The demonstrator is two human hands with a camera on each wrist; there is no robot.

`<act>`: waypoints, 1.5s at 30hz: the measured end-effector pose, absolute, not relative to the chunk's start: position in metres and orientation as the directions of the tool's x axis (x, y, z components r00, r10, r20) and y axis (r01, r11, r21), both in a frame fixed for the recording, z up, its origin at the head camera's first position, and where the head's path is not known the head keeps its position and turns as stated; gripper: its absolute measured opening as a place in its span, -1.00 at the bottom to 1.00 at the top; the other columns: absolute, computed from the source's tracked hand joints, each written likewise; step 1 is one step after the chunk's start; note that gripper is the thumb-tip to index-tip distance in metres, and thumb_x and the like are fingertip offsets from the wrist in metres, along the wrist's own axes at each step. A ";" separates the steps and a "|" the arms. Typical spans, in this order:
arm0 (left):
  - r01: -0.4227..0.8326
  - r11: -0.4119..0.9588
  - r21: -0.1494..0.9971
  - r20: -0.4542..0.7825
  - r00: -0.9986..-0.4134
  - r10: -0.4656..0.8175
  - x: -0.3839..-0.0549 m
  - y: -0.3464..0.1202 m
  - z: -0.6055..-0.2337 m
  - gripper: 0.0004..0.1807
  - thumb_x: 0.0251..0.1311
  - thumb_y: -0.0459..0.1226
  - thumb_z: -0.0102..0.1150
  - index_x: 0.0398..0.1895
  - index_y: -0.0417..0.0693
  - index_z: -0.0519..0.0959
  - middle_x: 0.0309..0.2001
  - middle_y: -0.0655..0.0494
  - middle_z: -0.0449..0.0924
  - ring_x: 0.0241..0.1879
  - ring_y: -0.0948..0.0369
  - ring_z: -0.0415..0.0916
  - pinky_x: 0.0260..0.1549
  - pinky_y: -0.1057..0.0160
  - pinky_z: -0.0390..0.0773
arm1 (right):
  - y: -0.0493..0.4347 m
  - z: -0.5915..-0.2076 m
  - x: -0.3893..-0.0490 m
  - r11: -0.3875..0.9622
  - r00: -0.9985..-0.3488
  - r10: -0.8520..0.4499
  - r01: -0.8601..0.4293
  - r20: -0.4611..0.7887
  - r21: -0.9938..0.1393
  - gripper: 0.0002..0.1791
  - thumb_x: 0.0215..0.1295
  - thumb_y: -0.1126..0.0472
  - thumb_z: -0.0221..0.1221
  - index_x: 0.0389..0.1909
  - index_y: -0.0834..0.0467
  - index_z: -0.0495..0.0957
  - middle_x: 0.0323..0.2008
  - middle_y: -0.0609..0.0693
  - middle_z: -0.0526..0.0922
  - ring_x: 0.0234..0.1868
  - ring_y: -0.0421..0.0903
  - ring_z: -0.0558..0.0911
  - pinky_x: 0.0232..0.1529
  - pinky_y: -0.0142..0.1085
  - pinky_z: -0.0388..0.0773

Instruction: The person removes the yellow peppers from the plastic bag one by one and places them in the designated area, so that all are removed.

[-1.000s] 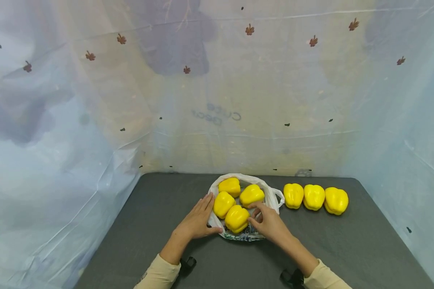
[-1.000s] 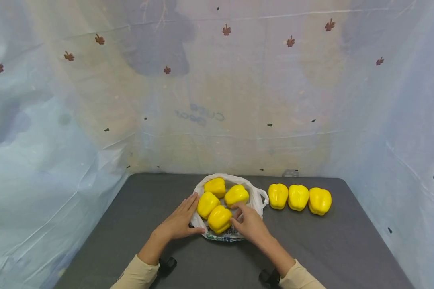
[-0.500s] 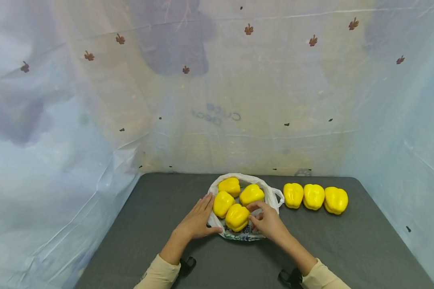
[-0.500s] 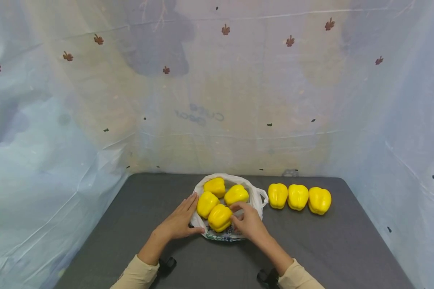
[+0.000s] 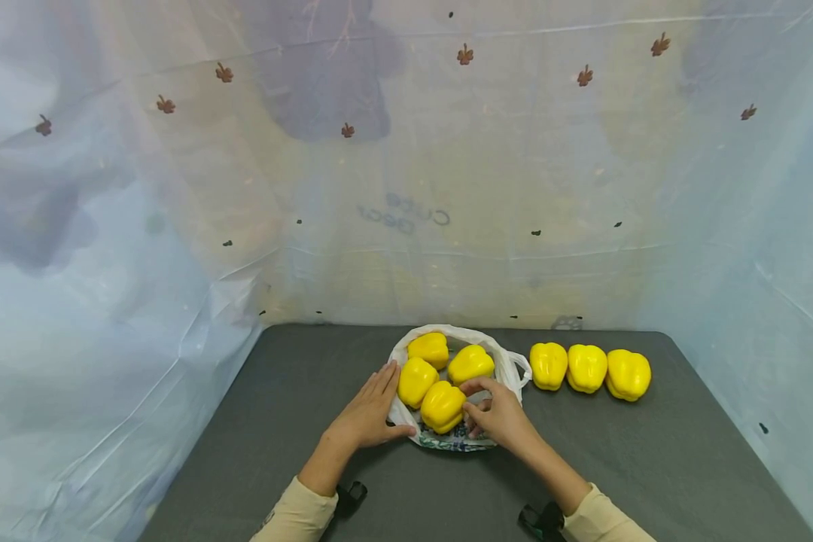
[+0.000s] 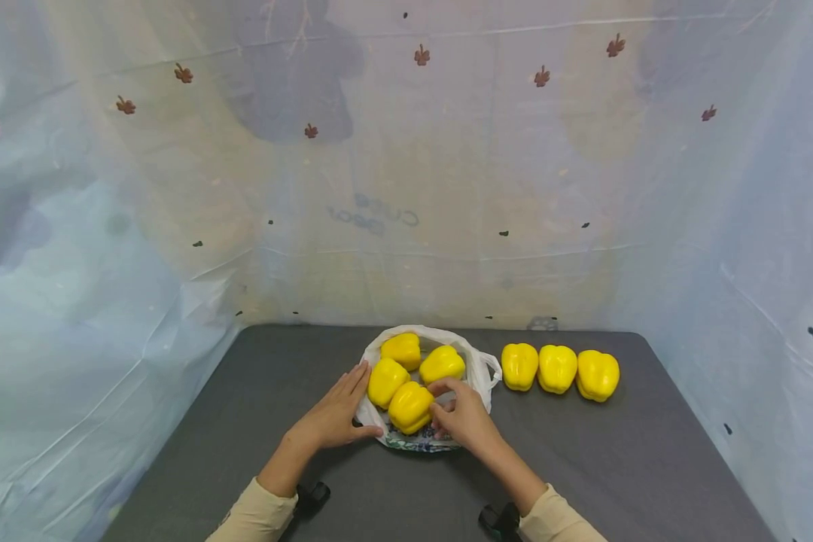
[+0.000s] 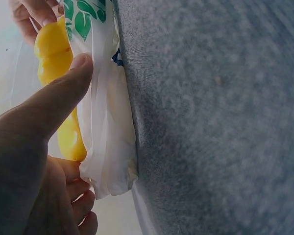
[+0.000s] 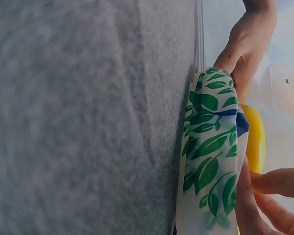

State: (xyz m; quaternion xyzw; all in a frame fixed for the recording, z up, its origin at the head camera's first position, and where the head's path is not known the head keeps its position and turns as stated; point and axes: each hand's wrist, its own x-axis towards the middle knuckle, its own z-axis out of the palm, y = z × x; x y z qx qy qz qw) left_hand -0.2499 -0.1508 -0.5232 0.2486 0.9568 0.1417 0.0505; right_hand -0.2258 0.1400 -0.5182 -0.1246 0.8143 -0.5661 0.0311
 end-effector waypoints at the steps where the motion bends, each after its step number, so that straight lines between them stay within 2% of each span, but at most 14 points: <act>1: 0.462 0.836 0.296 -0.025 -0.871 0.490 -0.250 -0.151 -0.523 0.33 0.27 0.26 0.43 0.75 -0.30 -0.11 0.76 -0.16 -0.23 0.74 -0.05 -0.20 0.69 -0.09 -0.06 | 0.140 -0.518 -0.226 0.312 -0.968 -0.237 -0.157 0.083 -0.937 -0.70 0.48 0.46 0.26 0.18 0.29 0.61 0.02 0.26 0.66 -0.41 0.14 0.78 -0.45 -0.07 0.80; 10: 0.471 0.831 0.296 -0.019 -0.867 0.499 -0.252 -0.152 -0.523 0.34 0.26 0.25 0.44 0.74 -0.32 -0.13 0.76 -0.19 -0.23 0.73 -0.09 -0.19 0.68 -0.13 -0.05 | 0.137 -0.515 -0.223 0.314 -0.965 -0.234 -0.190 0.118 -0.930 -0.71 0.49 0.45 0.25 0.18 0.33 0.61 0.09 0.30 0.65 -0.26 0.17 0.80 -0.27 -0.09 0.84; 16: 0.457 0.841 0.290 -0.032 -0.873 0.486 -0.252 -0.152 -0.523 0.34 0.27 0.29 0.40 0.76 -0.27 -0.13 0.77 -0.14 -0.24 0.74 -0.04 -0.21 0.69 -0.08 -0.06 | 0.134 -0.519 -0.222 0.369 -0.960 -0.244 -0.221 0.135 -0.903 -0.68 0.53 0.30 0.29 0.22 0.24 0.61 0.13 0.23 0.66 -0.21 0.01 0.77 -0.29 -0.28 0.78; 19: 0.452 0.843 0.291 -0.032 -0.876 0.480 -0.252 -0.152 -0.523 0.34 0.26 0.30 0.41 0.75 -0.27 -0.13 0.77 -0.13 -0.23 0.74 -0.04 -0.20 0.69 -0.08 -0.06 | 0.131 -0.522 -0.223 0.400 -0.959 -0.241 -0.239 0.150 -0.885 -0.60 0.46 0.20 0.40 0.23 0.19 0.61 0.15 0.17 0.66 -0.16 -0.03 0.73 -0.25 -0.35 0.73; 24: 0.448 0.846 0.288 -0.027 -0.879 0.475 -0.251 -0.152 -0.523 0.34 0.26 0.31 0.40 0.75 -0.27 -0.12 0.77 -0.13 -0.22 0.74 -0.03 -0.19 0.69 -0.08 -0.06 | 0.125 -0.524 -0.223 0.446 -0.951 -0.253 -0.279 0.179 -0.850 -0.37 0.27 0.14 0.56 0.28 0.23 0.56 0.11 0.13 0.65 -0.15 0.05 0.67 -0.21 -0.39 0.70; 27: 0.451 0.847 0.282 -0.026 -0.879 0.477 -0.252 -0.152 -0.524 0.34 0.26 0.31 0.39 0.75 -0.27 -0.12 0.77 -0.13 -0.22 0.74 -0.03 -0.19 0.69 -0.08 -0.06 | 0.121 -0.525 -0.223 0.474 -0.948 -0.254 -0.296 0.193 -0.829 -0.28 0.19 0.13 0.61 0.29 0.26 0.54 0.06 0.11 0.63 -0.16 0.09 0.65 -0.23 -0.40 0.69; 32: 0.456 0.843 0.285 -0.020 -0.876 0.481 -0.251 -0.152 -0.523 0.33 0.27 0.30 0.40 0.75 -0.28 -0.11 0.76 -0.14 -0.22 0.74 -0.04 -0.19 0.69 -0.08 -0.06 | 0.117 -0.526 -0.224 0.525 -0.944 -0.257 -0.316 0.207 -0.790 -0.18 0.12 0.06 0.66 0.32 0.26 0.51 0.02 0.07 0.56 -0.19 0.05 0.58 -0.28 -0.39 0.60; 40: 0.459 0.843 0.281 -0.021 -0.875 0.483 -0.252 -0.153 -0.525 0.33 0.28 0.30 0.39 0.75 -0.27 -0.12 0.77 -0.13 -0.23 0.74 -0.02 -0.20 0.69 -0.07 -0.06 | 0.114 -0.524 -0.222 0.599 -0.944 -0.260 -0.324 0.205 -0.732 -0.15 0.11 -0.05 0.65 0.33 0.22 0.50 0.02 0.07 0.51 -0.27 -0.07 0.47 -0.30 -0.36 0.49; 45: 0.459 0.842 0.283 -0.021 -0.875 0.484 -0.252 -0.153 -0.526 0.33 0.27 0.30 0.39 0.75 -0.27 -0.13 0.77 -0.13 -0.23 0.74 -0.02 -0.21 0.69 -0.07 -0.06 | 0.115 -0.520 -0.220 0.627 -0.945 -0.266 -0.319 0.189 -0.711 -0.14 0.16 -0.02 0.63 0.37 0.25 0.48 0.08 0.12 0.50 -0.19 -0.05 0.50 -0.23 -0.28 0.52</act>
